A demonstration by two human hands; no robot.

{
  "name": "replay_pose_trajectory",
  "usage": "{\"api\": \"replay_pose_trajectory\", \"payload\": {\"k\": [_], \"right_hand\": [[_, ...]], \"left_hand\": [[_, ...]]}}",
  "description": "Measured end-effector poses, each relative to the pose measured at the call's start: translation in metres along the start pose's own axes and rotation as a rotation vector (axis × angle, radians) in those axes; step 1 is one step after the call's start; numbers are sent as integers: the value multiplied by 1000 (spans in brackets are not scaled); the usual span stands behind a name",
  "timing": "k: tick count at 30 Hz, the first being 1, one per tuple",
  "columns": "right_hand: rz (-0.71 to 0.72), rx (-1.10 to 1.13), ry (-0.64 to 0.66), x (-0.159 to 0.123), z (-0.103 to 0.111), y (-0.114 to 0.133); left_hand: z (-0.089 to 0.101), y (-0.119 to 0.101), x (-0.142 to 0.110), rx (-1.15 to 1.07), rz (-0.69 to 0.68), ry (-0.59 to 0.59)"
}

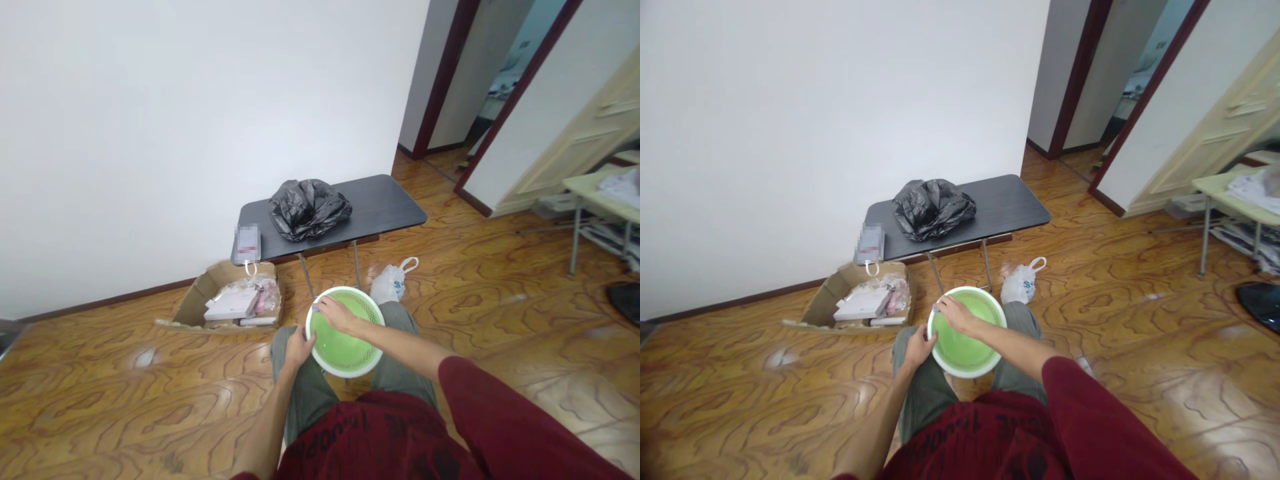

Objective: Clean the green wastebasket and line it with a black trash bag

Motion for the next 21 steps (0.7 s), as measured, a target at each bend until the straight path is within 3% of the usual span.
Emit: {"api": "replay_pose_trajectory", "payload": {"k": [3, 7, 10, 15, 21], "right_hand": [[-10, 5, -29, 10, 4, 10], [43, -82, 111, 12, -30, 36], [83, -64, 163, 9, -41, 44], [-85, -29, 132, 17, -22, 13], [-227, -23, 18, 15, 21, -32]], "left_hand": [[-2, 0, 2, -34, -19, -8], [-8, 0, 0, -12, -38, 24], [-8, 3, -2, 61, -15, 41], [-4, 1, -4, 36, -10, 32], [-6, 0, -2, 49, 12, 66]]}}
Point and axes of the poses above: each hand's wrist, its own x-axis towards the middle knuckle, its own z-axis out of the back of the hand, y = z × x, the point moved 10 cm from there along x, towards the middle knuckle, and after that the axes turned 12 degrees about -z, right-handed, at the moved point
